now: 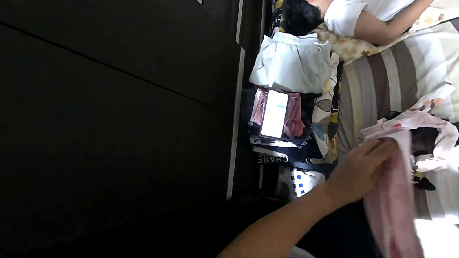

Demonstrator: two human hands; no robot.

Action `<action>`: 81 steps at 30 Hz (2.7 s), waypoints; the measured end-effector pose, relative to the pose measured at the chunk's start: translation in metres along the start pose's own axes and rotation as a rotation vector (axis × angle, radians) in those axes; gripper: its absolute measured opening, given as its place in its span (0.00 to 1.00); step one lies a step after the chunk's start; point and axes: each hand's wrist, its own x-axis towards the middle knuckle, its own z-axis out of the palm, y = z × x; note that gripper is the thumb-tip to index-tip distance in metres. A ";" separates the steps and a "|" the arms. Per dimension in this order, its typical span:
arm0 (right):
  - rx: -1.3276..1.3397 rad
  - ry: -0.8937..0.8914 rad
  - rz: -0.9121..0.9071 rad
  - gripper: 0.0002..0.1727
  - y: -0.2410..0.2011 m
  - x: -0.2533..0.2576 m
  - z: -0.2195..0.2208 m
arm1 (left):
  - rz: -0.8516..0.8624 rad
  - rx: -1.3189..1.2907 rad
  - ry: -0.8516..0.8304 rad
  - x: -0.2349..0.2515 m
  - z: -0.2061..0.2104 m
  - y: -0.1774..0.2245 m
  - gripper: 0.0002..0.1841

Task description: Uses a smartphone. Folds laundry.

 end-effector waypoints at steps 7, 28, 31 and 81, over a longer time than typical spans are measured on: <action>0.062 -0.015 -0.271 0.12 -0.021 0.073 0.086 | -0.488 -0.016 -0.131 -0.044 -0.031 -0.052 0.21; 1.405 0.275 0.207 0.16 0.031 0.079 -0.021 | -0.331 -0.980 -0.486 -0.057 -0.076 0.084 0.08; 1.803 0.131 0.388 0.36 0.038 0.062 -0.016 | -0.638 -1.275 -0.377 -0.036 -0.084 0.084 0.12; 0.635 0.111 0.655 0.18 0.079 0.034 0.039 | -0.615 0.234 -0.963 -0.079 -0.106 -0.006 0.17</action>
